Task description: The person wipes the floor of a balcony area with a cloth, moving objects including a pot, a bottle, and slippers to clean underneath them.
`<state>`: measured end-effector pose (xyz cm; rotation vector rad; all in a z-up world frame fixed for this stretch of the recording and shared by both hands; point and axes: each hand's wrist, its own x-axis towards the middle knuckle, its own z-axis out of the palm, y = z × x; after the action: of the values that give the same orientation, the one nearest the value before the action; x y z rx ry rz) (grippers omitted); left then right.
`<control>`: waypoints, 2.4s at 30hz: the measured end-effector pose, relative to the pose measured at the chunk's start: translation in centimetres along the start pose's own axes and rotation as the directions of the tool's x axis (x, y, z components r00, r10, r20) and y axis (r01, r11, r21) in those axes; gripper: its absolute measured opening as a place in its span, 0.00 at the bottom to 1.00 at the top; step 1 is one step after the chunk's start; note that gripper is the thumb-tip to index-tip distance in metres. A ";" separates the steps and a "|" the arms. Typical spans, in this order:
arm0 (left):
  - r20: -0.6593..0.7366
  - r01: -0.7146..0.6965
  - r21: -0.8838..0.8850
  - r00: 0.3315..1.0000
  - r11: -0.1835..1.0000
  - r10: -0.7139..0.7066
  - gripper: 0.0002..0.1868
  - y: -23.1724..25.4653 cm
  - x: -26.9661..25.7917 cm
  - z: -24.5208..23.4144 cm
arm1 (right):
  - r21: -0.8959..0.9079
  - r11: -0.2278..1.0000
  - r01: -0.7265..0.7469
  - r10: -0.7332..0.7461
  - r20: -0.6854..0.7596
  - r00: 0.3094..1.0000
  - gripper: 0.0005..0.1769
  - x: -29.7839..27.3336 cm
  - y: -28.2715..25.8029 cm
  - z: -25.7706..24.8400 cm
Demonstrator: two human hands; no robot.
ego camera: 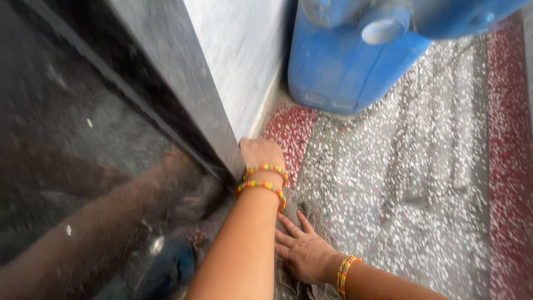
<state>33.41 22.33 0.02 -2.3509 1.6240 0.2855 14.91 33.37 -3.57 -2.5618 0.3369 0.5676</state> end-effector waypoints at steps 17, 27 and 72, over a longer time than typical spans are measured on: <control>0.435 0.055 -0.185 0.900 0.981 0.032 0.76 3.2 2.5 7.3 | 0.042 0.782 -0.622 0.554 -0.505 0.662 0.34 -9.1 8.3 8.1; 0.441 0.195 -0.090 0.887 0.977 -0.136 0.39 5.7 7.7 12.5 | 0.360 0.241 -0.901 0.916 -0.392 0.088 0.40 -9.0 10.0 9.2; 0.481 0.250 -0.150 0.864 0.957 -0.150 0.41 6.2 7.4 8.7 | 0.016 0.690 -0.724 0.619 0.506 0.601 0.53 -16.2 -4.6 10.5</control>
<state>30.18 16.54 -11.15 -2.3266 1.1550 0.9362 -1.31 44.76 -2.70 -1.9121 1.1550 1.3113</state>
